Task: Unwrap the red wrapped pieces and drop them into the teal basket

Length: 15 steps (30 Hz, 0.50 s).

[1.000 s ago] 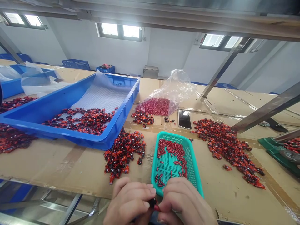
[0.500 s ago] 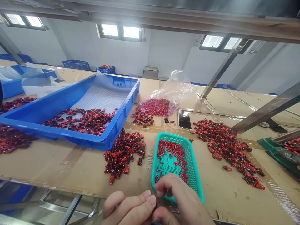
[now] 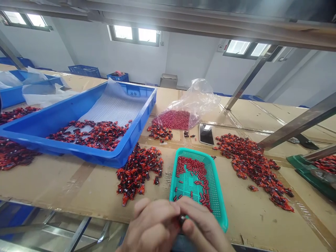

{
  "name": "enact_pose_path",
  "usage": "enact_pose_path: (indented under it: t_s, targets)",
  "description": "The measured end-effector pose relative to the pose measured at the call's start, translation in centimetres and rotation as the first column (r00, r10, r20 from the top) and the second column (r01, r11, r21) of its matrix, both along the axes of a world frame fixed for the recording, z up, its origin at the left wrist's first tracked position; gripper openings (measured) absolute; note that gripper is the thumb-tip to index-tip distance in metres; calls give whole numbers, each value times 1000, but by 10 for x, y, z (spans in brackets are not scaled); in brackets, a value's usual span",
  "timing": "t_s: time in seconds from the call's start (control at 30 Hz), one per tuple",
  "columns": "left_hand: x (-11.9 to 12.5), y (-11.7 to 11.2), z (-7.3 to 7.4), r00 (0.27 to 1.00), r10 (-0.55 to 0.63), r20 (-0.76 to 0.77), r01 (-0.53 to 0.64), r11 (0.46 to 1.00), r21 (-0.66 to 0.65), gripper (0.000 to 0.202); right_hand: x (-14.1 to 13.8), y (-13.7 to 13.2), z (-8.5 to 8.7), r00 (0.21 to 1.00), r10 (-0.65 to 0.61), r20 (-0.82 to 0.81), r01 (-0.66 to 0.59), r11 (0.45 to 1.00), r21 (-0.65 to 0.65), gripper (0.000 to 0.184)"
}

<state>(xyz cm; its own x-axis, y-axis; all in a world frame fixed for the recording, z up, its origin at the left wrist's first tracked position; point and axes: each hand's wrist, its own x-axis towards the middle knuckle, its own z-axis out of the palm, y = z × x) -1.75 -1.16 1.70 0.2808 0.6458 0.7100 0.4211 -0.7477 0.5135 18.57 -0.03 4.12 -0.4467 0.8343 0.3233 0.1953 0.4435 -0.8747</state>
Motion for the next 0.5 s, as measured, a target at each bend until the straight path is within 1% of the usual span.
enact_pose_path:
  t_s: [0.03,0.07,0.1,0.13,0.17,0.2,0.23,0.27,0.3,0.33,0.4,0.43,0.47,0.5]
  targets:
    - [-3,11,-2,996,33,-82,-28,998,64,32,14,4,-1,995,-88,48,87,996,18,48]
    - [-6,21,-4,987,77,-143,-67,995,76,29,32,9,-4,970,-214,112,207,976,65,42]
    - [-10,31,-7,974,107,-201,-97,993,63,28,52,15,-10,910,-366,194,342,928,146,39]
    - [-14,41,-11,960,113,-258,-106,993,43,30,74,21,-18,804,-512,301,450,856,255,39]
    - [-19,49,-15,946,100,-307,-99,995,18,35,97,28,-27,643,-655,398,519,754,403,44]
    - [-23,56,-19,936,70,-345,-76,997,-5,38,120,35,-36,445,-765,465,529,644,552,51]
    - [-27,63,-23,930,37,-367,-48,999,-21,39,140,41,-44,351,-805,478,545,591,595,56]
    - [-29,68,-26,923,5,-385,-21,999,-37,39,158,46,-50,272,-830,486,550,549,629,60]
    - [-30,73,-29,916,-25,-401,5,999,-51,38,172,50,-55,215,-842,495,553,522,649,62]
    - [-30,77,-31,911,-50,-410,25,998,-64,35,183,52,-59,183,-846,501,559,509,655,64]
    - [-29,81,-33,909,-75,-410,44,995,-86,31,193,54,-61,131,-853,506,551,486,678,66]
    - [-27,82,-33,914,-78,-399,44,995,-93,29,193,53,-60,121,-857,501,545,479,689,66]
    - [-26,82,-33,922,-73,-381,38,994,-99,28,190,52,-58,127,-861,492,535,477,697,66]
    - [-25,82,-32,933,-65,-355,30,994,-104,26,183,50,-56,149,-864,482,522,483,703,64]
